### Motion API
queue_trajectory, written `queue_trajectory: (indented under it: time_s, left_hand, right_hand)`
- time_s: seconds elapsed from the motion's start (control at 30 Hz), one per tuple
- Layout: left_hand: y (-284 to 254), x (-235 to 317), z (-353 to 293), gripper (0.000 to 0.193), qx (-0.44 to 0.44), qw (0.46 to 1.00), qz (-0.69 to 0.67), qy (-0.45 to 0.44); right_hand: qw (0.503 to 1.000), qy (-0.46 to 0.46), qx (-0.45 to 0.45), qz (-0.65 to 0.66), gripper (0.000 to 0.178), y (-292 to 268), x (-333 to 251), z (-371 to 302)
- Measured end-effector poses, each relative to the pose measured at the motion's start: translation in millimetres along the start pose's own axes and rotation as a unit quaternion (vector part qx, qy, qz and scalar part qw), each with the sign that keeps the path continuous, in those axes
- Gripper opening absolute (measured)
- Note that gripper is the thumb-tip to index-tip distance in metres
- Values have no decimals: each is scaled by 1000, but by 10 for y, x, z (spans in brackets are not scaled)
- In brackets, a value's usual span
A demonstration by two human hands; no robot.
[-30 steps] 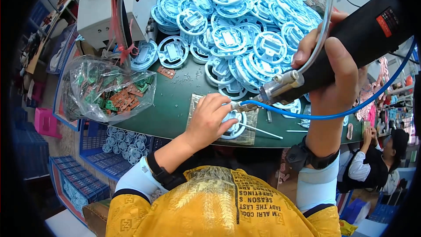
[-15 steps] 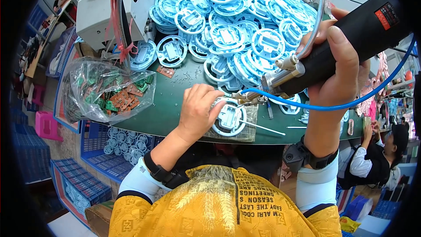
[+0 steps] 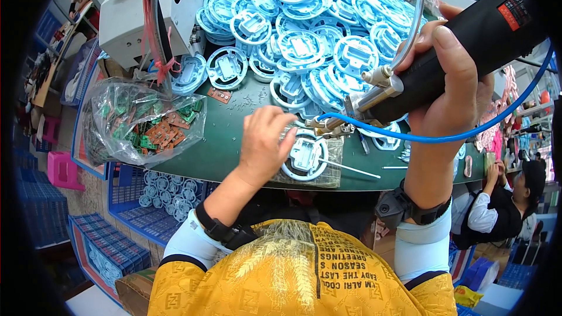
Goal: Assembling small electronic components into blue circular frames using an electric screwdriver.
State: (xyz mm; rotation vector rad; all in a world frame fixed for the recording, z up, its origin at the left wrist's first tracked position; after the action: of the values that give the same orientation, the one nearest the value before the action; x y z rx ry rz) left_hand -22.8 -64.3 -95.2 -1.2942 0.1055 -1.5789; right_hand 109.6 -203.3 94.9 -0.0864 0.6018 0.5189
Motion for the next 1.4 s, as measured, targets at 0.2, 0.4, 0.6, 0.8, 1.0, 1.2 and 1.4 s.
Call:
queue_trajectory:
  time_s: [0.2,0.4,0.6,0.8,1.0,1.2,1.4]
  left_hand:
    - [22,40,-99,29,-91,995,-10,44]
    - [155,47,-139,20,-67,995,1,68]
    - [214,25,-164,14,-57,997,-16,57]
    - [130,-44,-268,43,-100,995,-1,31]
    - [58,-128,-408,71,-171,983,36,60]
    - [67,-162,-401,72,-180,981,41,62]
    - [62,-153,-392,72,-179,982,26,56]
  right_hand:
    - [1000,3,10,-26,49,4,3,9]
    - [1000,-6,-18,18,49,15,28,6]
    - [1000,0,-15,-4,50,29,13,-18]
    - [1000,-12,-6,6,44,61,81,-100]
    - [1000,4,8,3,37,170,229,-166]
    - [1000,15,8,13,32,227,346,-196]
    - [1000,11,-1,8,32,245,405,-198]
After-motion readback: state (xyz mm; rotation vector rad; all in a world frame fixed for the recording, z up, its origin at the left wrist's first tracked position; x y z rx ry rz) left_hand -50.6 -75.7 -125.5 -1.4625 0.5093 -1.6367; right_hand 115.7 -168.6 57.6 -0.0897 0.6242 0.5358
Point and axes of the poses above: each hand's wrist, its own z-axis towards the middle knuckle, its own y-axis out of the palm, x = y × z, the point moved 1 cm from there along z, towards the middle knuckle, and after that the axes turned 14 degrees about -y, right-handed, at the moved point
